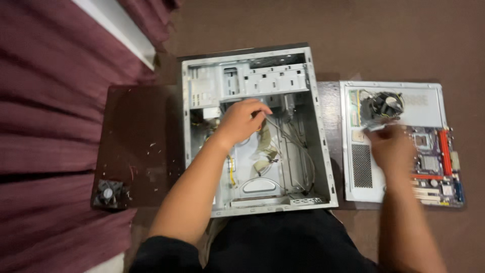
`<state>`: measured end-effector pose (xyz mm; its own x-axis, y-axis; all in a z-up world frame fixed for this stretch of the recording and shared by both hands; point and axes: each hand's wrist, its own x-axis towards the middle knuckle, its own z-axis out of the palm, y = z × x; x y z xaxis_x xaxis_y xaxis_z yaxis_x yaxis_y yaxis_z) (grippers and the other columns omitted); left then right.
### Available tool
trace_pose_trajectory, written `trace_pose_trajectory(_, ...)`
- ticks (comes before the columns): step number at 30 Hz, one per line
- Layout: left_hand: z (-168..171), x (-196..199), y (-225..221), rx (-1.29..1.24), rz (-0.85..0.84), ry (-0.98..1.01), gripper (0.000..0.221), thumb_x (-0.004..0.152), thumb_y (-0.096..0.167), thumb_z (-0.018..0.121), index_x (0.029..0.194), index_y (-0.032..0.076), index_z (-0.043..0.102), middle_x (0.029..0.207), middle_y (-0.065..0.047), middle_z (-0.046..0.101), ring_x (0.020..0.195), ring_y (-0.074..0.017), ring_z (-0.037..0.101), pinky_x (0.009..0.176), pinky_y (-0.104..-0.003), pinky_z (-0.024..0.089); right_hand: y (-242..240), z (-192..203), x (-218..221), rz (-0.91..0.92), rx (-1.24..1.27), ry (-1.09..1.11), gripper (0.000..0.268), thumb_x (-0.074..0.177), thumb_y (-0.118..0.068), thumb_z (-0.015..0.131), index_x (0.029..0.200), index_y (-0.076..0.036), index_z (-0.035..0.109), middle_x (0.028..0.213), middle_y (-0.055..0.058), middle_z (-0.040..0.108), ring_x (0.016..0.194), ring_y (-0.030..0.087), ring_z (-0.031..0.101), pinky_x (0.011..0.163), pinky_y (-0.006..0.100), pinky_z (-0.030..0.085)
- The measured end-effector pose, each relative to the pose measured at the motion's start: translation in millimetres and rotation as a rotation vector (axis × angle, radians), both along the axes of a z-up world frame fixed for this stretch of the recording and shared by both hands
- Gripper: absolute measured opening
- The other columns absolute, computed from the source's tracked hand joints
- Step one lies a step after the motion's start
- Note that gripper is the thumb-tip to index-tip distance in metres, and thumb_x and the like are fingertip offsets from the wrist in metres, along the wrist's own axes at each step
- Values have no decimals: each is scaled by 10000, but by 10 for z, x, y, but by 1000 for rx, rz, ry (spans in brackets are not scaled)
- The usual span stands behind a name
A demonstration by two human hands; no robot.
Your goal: The person disassembles a computer tower by removing the motherboard, internal cables, and power supply unit, using a screwdriver to remove screws from the rear casing.
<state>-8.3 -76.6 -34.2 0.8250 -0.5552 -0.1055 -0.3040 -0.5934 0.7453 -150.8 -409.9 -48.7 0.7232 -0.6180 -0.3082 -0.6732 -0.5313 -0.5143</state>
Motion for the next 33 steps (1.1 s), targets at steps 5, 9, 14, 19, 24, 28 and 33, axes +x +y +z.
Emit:
trace_pose_trajectory(5, -146, 97, 89, -35, 48, -24, 260, 946, 188, 542, 997, 208, 796, 1024, 31, 761, 891, -189, 699, 750, -366, 505, -328, 502, 410, 333, -135, -639, 233, 1143, -123, 769, 1192, -33, 559, 1126, 142, 691, 956, 258, 708, 775, 383, 529)
trace_pose_trajectory(9, -249, 165, 96, -51, 53, -10, 244, 931, 205, 570, 984, 224, 808, 1050, 25, 789, 910, -199, 720, 768, -356, 511, 174, 1216, 849, 608, -33, -348, 348, 1066, -34, 541, 1400, 23, 463, 1190, 282, 669, 886, 389, 707, 692, 501, 532)
trace_pose_trajectory(14, -196, 180, 119, -17, 29, 118, 325, 947, 185, 478, 1036, 229, 788, 958, 10, 758, 708, -178, 689, 671, -351, 484, 440, 1355, 1415, 932, -751, 100, 339, 1041, -257, 584, 1379, -239, 612, 1195, 6, 766, 1009, 293, 735, 950, 501, 478)
trace_pose_trajectory(19, -194, 191, 151, 27, 1, 110, 321, 957, 208, 468, 1015, 264, 778, 991, 47, 728, 625, -161, 584, 624, -357, 436, 455, 1301, 1777, 1056, -1226, 270, 360, 1043, -341, 529, 1372, -451, 628, 1365, -198, 706, 1225, 164, 704, 1147, 470, 317)
trace_pose_trajectory(24, -112, 190, 176, 40, -34, 128, 345, 957, 195, 453, 1031, 234, 788, 770, 36, 698, 608, -167, 589, 617, -365, 444, 421, 1355, 1744, 1081, -1385, 101, 346, 1021, -377, 593, 1346, -474, 657, 1290, -240, 748, 1147, 120, 737, 1135, 420, 352)
trace_pose_trajectory(28, -280, 237, 150, 34, -53, 106, 346, 948, 194, 457, 1030, 230, 792, 850, 31, 740, 617, -165, 606, 628, -381, 465, 251, 1156, 1798, 1094, -1471, 26, 298, 1062, -432, 561, 1333, -475, 678, 1279, -224, 757, 1128, 110, 739, 1024, 393, 374)
trace_pose_trajectory(33, -417, 263, 114, 25, -61, 55, 340, 921, 207, 463, 1001, 256, 789, 935, 38, 743, 771, -185, 654, 679, -411, 474, 261, 1157, 1792, 1086, -1352, 62, 309, 1048, -382, 575, 1331, -428, 689, 1284, -178, 764, 1123, 166, 740, 1016, 423, 380)
